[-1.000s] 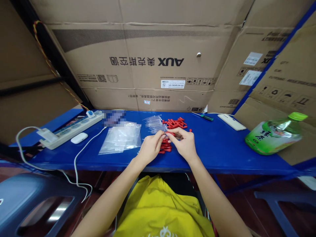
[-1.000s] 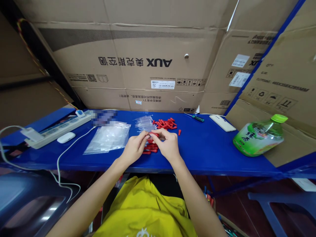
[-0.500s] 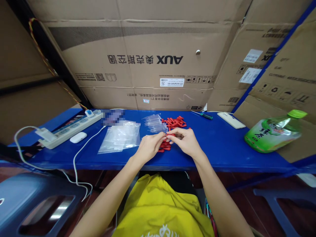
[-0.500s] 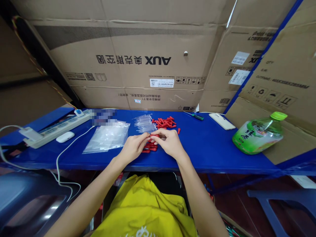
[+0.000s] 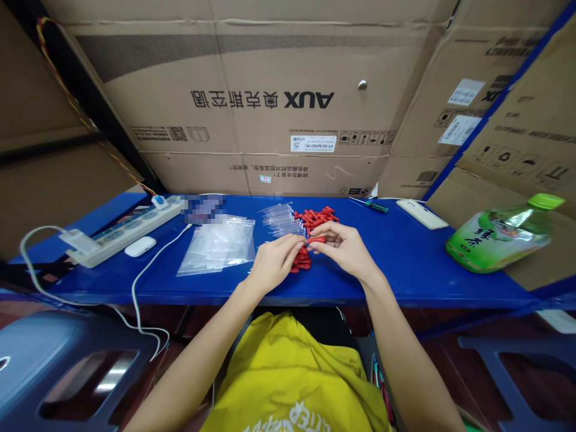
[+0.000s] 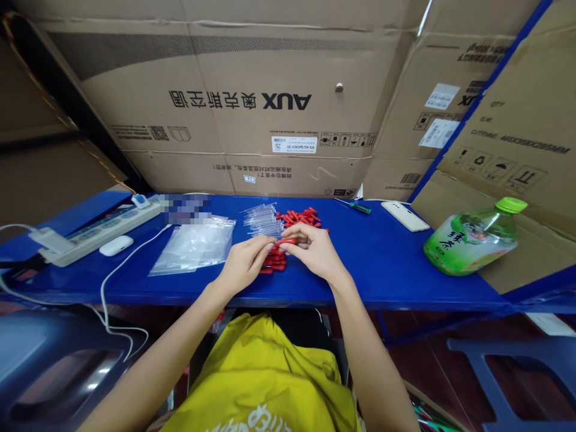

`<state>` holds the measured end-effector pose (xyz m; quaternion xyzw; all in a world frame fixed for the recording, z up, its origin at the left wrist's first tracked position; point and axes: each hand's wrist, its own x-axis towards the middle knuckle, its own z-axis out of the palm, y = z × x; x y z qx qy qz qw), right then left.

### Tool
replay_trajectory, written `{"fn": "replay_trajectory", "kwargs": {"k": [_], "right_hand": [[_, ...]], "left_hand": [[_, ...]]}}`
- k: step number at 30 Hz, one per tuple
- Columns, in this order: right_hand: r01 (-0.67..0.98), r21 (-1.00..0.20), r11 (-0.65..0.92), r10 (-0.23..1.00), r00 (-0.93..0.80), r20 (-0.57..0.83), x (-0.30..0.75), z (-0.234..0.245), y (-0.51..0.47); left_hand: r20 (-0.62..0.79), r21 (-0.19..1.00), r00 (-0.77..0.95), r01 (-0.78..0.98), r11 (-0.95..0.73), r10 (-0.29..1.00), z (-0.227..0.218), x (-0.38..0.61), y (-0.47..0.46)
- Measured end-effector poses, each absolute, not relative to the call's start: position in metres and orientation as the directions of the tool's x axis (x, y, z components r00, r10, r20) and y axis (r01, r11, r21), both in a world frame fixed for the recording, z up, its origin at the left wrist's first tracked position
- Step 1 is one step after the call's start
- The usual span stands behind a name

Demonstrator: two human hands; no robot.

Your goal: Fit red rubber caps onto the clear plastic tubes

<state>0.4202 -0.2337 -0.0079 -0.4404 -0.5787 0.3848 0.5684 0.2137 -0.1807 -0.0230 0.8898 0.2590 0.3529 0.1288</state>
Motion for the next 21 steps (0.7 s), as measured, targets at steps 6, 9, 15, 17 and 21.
{"fn": "replay_trajectory", "kwargs": {"k": [6, 9, 15, 17, 21], "right_hand": [[0.061, -0.933, 0.354, 0.933, 0.05, 0.357, 0.418, -0.007, -0.234], [0.077, -0.927, 0.368, 0.926, 0.063, 0.372, 0.42, -0.009, -0.233], [0.295, -0.834, 0.466, 0.868, 0.034, 0.496, 0.415, -0.014, -0.232], [0.404, -0.749, 0.526, 0.804, 0.05, 0.592, 0.408, -0.015, -0.233], [0.553, -0.623, 0.552, 0.715, 0.07, 0.696, 0.395, -0.015, -0.234]], "left_hand": [[0.527, 0.463, 0.639, 0.337, -0.82, 0.56, -0.023, 0.212, -0.18], [0.514, 0.492, 0.616, 0.357, -0.794, 0.596, -0.023, 0.212, -0.18], [0.462, 0.508, 0.601, 0.424, -0.75, 0.653, -0.025, 0.214, -0.181], [0.463, 0.517, 0.603, 0.411, -0.751, 0.649, -0.025, 0.214, -0.181], [0.49, 0.547, 0.568, 0.39, -0.741, 0.661, -0.027, 0.215, -0.181]]}}
